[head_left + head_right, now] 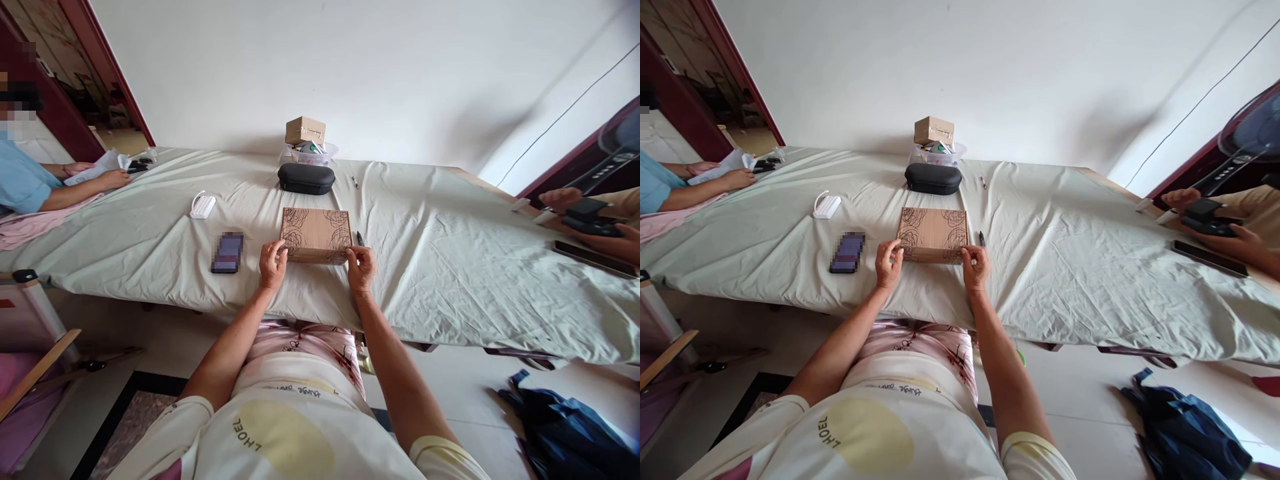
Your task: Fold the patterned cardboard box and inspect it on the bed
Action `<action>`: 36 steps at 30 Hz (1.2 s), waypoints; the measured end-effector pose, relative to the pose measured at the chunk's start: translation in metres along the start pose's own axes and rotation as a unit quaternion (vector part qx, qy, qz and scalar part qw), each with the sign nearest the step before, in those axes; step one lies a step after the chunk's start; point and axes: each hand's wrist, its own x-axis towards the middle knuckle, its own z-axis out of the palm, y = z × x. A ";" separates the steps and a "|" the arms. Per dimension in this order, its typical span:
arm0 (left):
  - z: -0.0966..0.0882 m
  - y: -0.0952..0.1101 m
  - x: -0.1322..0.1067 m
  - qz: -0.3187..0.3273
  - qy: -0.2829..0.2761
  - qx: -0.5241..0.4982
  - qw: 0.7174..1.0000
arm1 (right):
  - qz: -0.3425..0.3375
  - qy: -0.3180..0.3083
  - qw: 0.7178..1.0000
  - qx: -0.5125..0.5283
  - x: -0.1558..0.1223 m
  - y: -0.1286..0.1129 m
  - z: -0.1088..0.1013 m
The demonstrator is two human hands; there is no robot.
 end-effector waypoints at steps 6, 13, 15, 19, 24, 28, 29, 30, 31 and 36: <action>0.002 -0.004 -0.002 0.032 -0.023 0.055 0.998 | -0.006 -0.001 1.000 0.012 -0.002 0.003 0.004; 0.011 0.013 -0.008 0.087 -0.050 0.200 0.975 | -0.108 0.017 0.981 -0.158 -0.005 -0.003 0.009; 0.016 0.020 -0.010 0.122 -0.086 0.213 0.966 | -0.153 -0.003 0.962 -0.227 -0.009 -0.009 0.011; 0.022 0.025 -0.012 0.152 -0.130 0.214 0.956 | -0.232 -0.076 0.927 -0.285 -0.019 -0.024 0.019; 0.018 0.021 -0.010 0.149 -0.149 0.197 0.958 | -0.242 -0.148 0.921 -0.269 -0.024 -0.032 0.023; 0.016 0.022 -0.010 0.142 -0.152 0.191 0.959 | -0.167 -0.094 0.957 -0.219 -0.015 -0.019 0.013; 0.016 0.023 -0.011 0.141 -0.151 0.193 0.959 | -0.142 -0.067 0.968 -0.197 -0.013 -0.014 0.010; 0.017 0.024 -0.011 0.140 -0.150 0.196 0.959 | -0.119 -0.047 0.977 -0.171 -0.010 -0.009 0.007; 0.017 0.024 -0.011 0.140 -0.148 0.199 0.959 | -0.098 -0.038 0.984 -0.142 -0.009 -0.006 0.004; 0.017 0.018 -0.011 0.113 -0.110 0.202 0.967 | -0.085 -0.094 0.991 -0.041 -0.010 -0.003 0.001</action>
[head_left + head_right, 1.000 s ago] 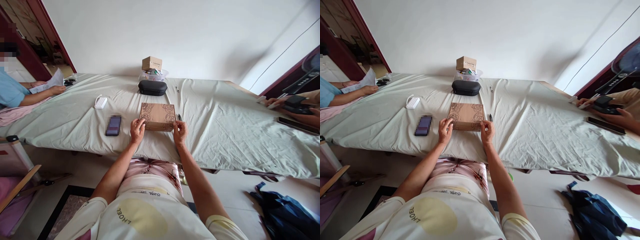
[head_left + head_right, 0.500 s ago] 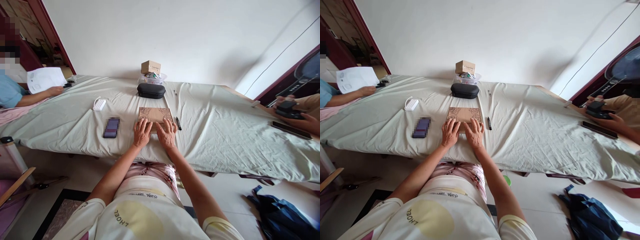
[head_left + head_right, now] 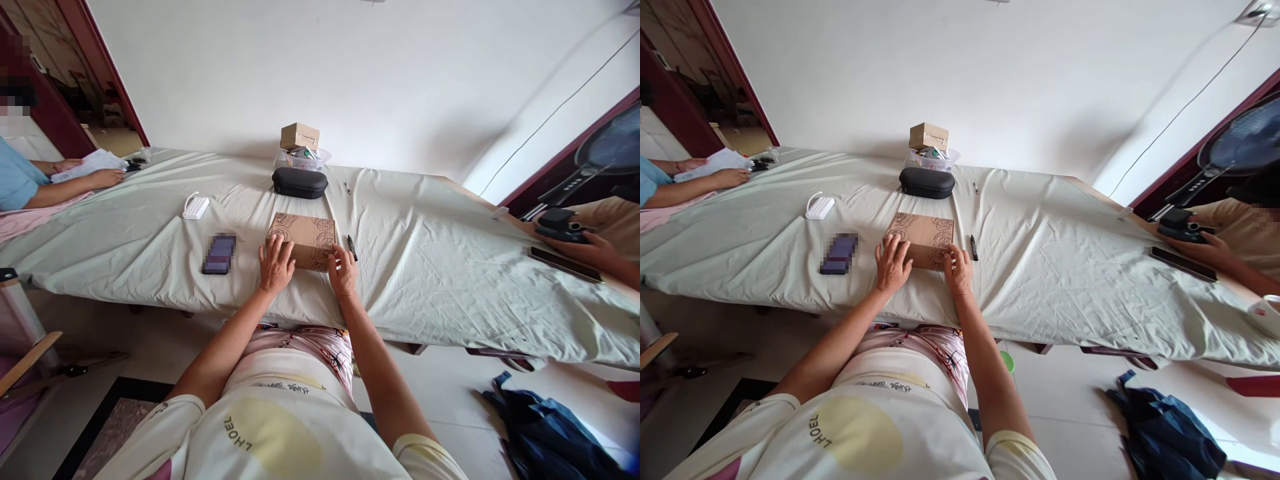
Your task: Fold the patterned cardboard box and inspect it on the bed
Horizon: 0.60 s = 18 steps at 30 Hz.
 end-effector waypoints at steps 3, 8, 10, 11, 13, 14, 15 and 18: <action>0.002 -0.009 -0.001 -0.015 0.028 -0.015 0.999 | -0.085 -0.033 0.996 0.002 -0.005 -0.011 0.005; 0.005 -0.015 -0.003 0.049 0.007 -0.054 0.997 | -0.227 -0.154 0.962 0.002 -0.013 -0.025 0.014; 0.005 -0.014 -0.003 0.067 -0.005 -0.071 0.995 | -0.245 -0.179 0.953 -0.011 -0.014 -0.026 0.016; 0.005 -0.013 -0.002 0.070 -0.010 -0.078 0.994 | -0.246 -0.183 0.952 -0.020 -0.013 -0.025 0.016; 0.006 -0.012 -0.001 0.066 -0.019 -0.091 0.993 | -0.234 -0.183 0.954 -0.038 -0.012 -0.023 0.016; 0.006 -0.012 0.000 0.061 -0.023 -0.095 0.993 | -0.222 -0.183 0.957 -0.045 -0.011 -0.022 0.016; 0.006 -0.012 0.000 0.056 -0.026 -0.097 0.993 | -0.204 -0.181 0.961 -0.052 -0.010 -0.020 0.015; 0.006 -0.012 0.001 0.052 -0.028 -0.106 0.993 | -0.122 -0.150 0.979 -0.068 -0.007 -0.016 0.013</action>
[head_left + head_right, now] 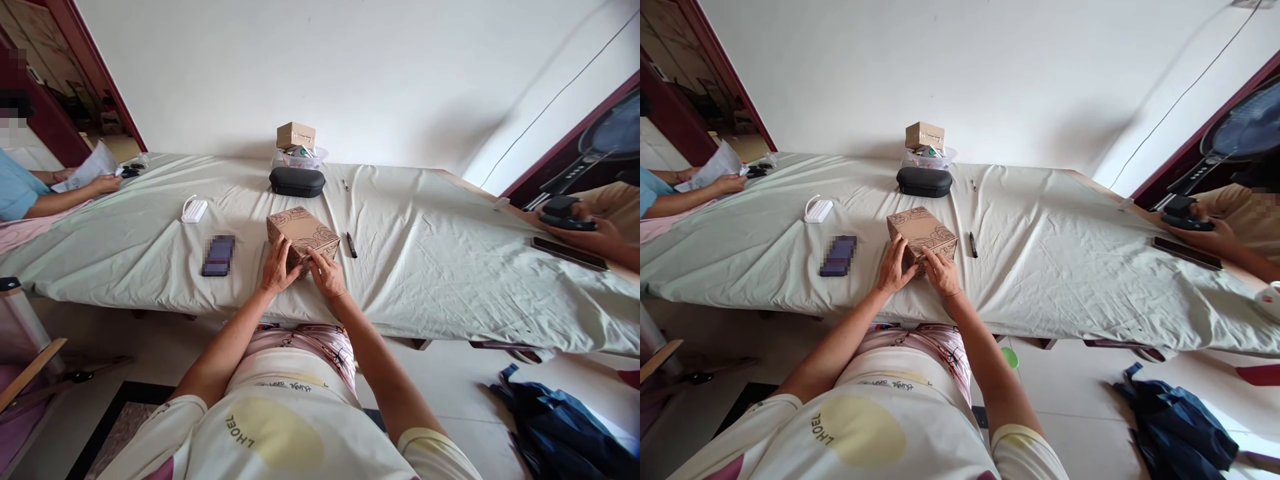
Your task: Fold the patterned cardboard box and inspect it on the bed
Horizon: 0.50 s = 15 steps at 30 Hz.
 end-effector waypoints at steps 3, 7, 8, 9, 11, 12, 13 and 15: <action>0.001 0.000 -0.001 0.001 0.003 -0.013 1.000 | 0.092 0.067 0.993 0.004 -0.001 0.007 -0.002; 0.001 0.001 -0.002 -0.023 0.001 -0.022 0.999 | 0.166 0.151 0.974 0.008 -0.002 0.018 -0.005; 0.001 0.001 -0.002 -0.028 0.002 -0.026 0.999 | 0.175 0.161 0.971 0.006 -0.003 0.020 -0.005; 0.001 0.001 -0.002 -0.031 0.004 -0.031 0.999 | 0.181 0.166 0.969 0.002 -0.003 0.022 -0.006; 0.001 0.001 -0.002 -0.035 0.007 -0.039 0.999 | 0.187 0.168 0.968 -0.015 -0.004 0.024 -0.007; 0.001 0.001 -0.002 -0.036 0.007 -0.042 0.998 | 0.185 0.169 0.968 -0.027 -0.004 0.024 -0.007; 0.002 0.001 -0.002 -0.037 0.008 -0.044 0.998 | 0.180 0.174 0.967 -0.039 -0.004 0.025 -0.007; 0.002 0.000 -0.002 -0.037 0.010 -0.046 0.998 | 0.164 0.191 0.966 -0.055 -0.004 0.026 -0.008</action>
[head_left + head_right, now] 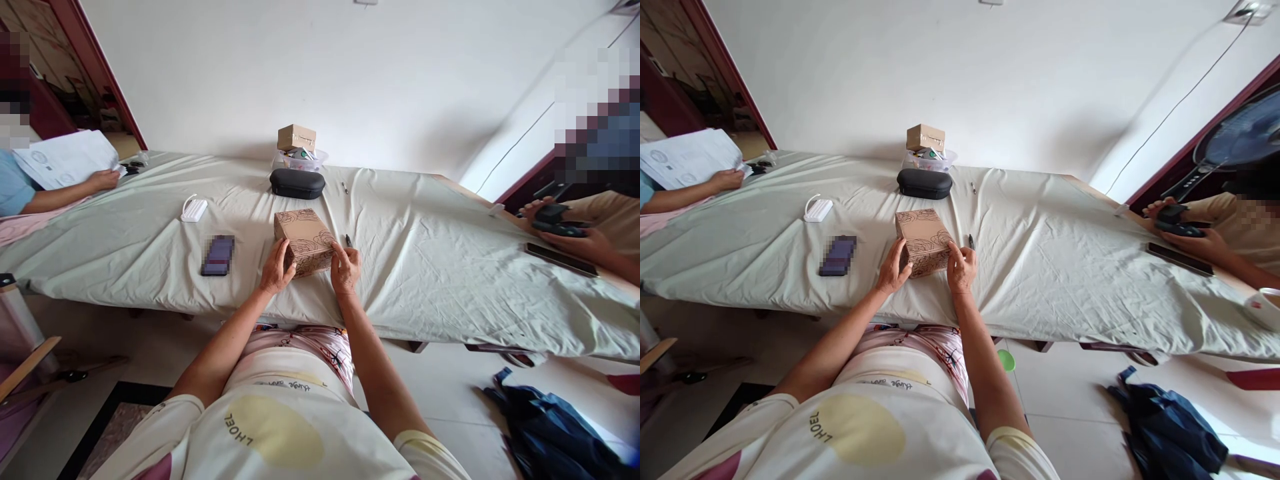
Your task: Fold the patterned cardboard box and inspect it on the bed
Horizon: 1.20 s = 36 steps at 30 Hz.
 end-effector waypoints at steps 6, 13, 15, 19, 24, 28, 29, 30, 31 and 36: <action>0.002 0.000 0.000 -0.002 0.002 -0.012 1.000 | -0.005 -0.026 0.996 0.079 0.002 0.001 0.001; 0.002 -0.003 -0.001 -0.009 0.000 -0.023 1.000 | 0.033 -0.024 0.991 0.125 0.002 0.004 0.003; 0.002 -0.004 0.000 -0.023 -0.004 -0.021 0.999 | 0.042 -0.015 0.990 0.131 0.002 0.005 0.005; 0.002 -0.007 0.000 -0.049 0.002 -0.032 0.998 | 0.069 0.002 0.986 0.155 0.003 0.009 0.006; 0.003 -0.011 -0.002 -0.056 0.002 -0.096 0.994 | 0.150 -0.007 0.961 0.233 0.002 0.010 0.009; 0.005 -0.010 -0.003 -0.098 -0.007 -0.177 0.979 | 0.206 -0.045 0.932 0.296 0.000 0.007 0.013; 0.006 -0.010 -0.003 -0.107 -0.013 -0.199 0.974 | 0.210 -0.059 0.929 0.300 -0.001 0.005 0.014; 0.007 -0.010 -0.002 -0.113 -0.018 -0.215 0.970 | 0.209 -0.074 0.928 0.298 -0.001 0.004 0.014; 0.008 -0.010 -0.002 -0.117 -0.019 -0.225 0.967 | 0.205 -0.089 0.930 0.290 -0.002 0.003 0.014; 0.008 -0.014 -0.003 -0.131 0.030 -0.157 0.978 | 0.114 -0.196 0.955 0.190 -0.006 -0.004 0.009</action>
